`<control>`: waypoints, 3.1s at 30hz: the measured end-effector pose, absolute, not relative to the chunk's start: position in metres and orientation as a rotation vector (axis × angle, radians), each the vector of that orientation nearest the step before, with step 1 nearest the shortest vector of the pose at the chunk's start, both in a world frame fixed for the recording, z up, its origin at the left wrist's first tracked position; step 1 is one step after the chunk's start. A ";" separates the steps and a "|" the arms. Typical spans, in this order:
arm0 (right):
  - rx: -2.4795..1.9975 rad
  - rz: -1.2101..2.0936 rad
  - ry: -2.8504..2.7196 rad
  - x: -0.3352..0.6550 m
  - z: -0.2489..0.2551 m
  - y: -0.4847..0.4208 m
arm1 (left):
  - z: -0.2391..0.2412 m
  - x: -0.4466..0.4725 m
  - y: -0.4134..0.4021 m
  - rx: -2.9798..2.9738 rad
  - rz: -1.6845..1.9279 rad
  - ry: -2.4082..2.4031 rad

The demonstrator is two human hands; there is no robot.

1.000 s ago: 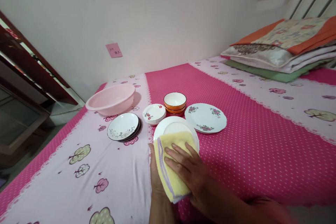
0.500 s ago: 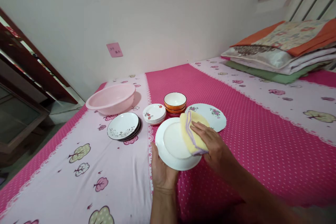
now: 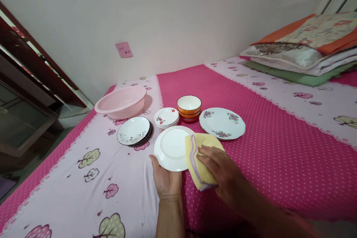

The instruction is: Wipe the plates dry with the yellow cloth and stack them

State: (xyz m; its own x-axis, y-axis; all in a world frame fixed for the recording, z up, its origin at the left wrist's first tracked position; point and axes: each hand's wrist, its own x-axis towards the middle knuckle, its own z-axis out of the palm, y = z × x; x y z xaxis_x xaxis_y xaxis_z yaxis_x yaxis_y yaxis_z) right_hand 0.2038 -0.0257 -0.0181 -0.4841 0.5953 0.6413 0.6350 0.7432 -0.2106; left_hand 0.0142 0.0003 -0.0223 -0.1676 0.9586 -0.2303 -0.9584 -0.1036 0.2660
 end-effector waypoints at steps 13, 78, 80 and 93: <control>-0.740 -0.001 -2.313 0.163 -0.024 -0.041 | -0.027 0.019 -0.020 0.117 1.254 0.302; -0.872 0.018 -2.184 0.152 -0.017 -0.043 | -0.024 0.003 -0.004 0.070 1.736 0.442; -0.819 0.070 -2.207 0.146 -0.013 -0.048 | -0.024 0.006 -0.006 0.064 1.617 0.415; -0.976 0.001 -2.147 0.196 -0.019 -0.010 | -0.019 0.005 -0.002 0.046 1.800 0.546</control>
